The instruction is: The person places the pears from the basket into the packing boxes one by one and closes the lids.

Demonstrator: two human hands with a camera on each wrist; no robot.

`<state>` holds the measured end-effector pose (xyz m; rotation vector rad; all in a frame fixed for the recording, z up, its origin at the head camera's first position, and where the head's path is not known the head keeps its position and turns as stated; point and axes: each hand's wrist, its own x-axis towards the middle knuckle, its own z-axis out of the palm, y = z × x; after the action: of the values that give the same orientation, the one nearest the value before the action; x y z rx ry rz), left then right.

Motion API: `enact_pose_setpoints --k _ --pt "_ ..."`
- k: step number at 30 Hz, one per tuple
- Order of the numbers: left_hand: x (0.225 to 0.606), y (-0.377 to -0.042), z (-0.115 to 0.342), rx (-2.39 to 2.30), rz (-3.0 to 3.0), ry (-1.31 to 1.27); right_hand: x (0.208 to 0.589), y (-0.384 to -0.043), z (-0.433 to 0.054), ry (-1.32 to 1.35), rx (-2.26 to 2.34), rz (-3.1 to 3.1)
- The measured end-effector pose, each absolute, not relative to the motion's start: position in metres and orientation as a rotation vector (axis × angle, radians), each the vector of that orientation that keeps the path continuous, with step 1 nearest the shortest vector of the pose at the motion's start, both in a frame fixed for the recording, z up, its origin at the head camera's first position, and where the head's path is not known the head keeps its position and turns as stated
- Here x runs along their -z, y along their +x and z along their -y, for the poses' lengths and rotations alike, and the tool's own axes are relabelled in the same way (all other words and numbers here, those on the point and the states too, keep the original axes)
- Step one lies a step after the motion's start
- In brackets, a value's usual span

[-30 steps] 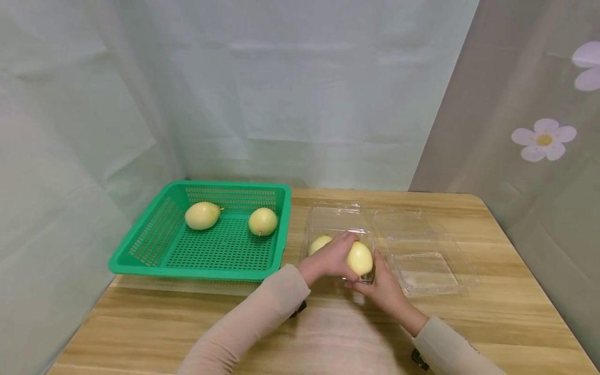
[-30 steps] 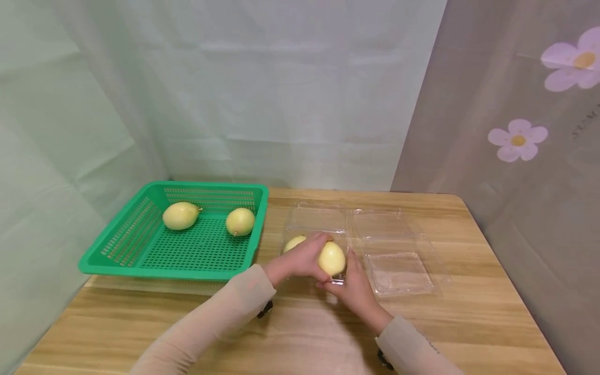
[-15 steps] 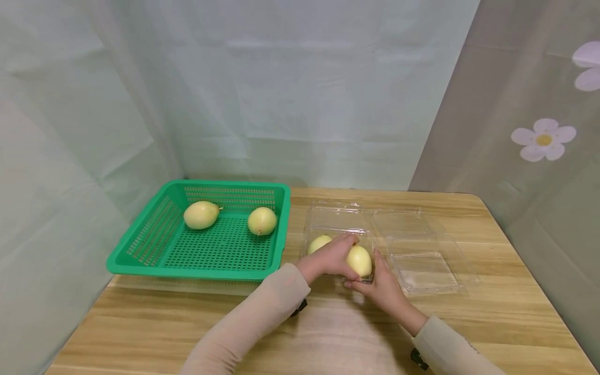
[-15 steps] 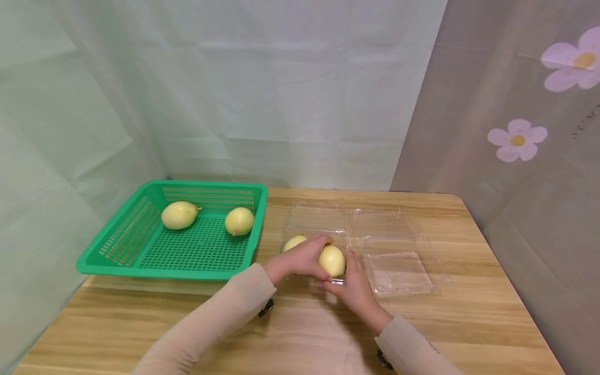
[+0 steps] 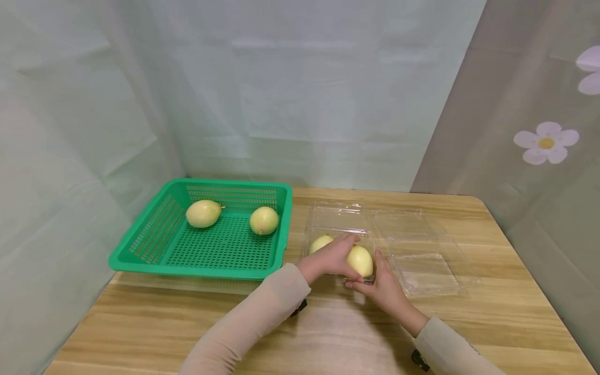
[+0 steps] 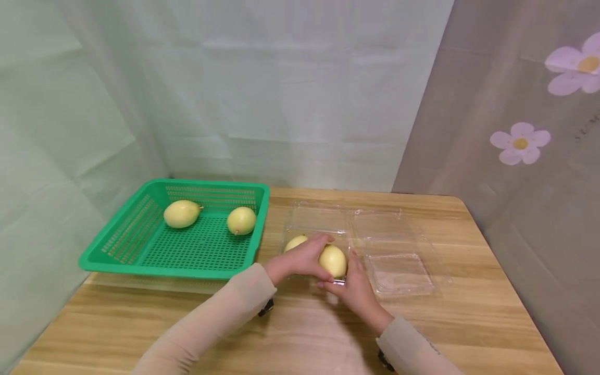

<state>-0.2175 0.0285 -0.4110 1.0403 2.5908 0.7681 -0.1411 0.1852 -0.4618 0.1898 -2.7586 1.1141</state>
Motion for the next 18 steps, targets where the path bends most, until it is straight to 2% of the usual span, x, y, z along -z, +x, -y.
enact_pose_setpoints --k 9,18 --pt "0.408 -0.217 -0.025 -0.775 -2.621 1.078 0.455 -0.139 -0.186 0.137 -1.163 2.832" --pt "0.393 -0.22 -0.016 -0.904 -2.641 0.962 0.43 -0.146 -0.19 0.132 -1.181 2.921"
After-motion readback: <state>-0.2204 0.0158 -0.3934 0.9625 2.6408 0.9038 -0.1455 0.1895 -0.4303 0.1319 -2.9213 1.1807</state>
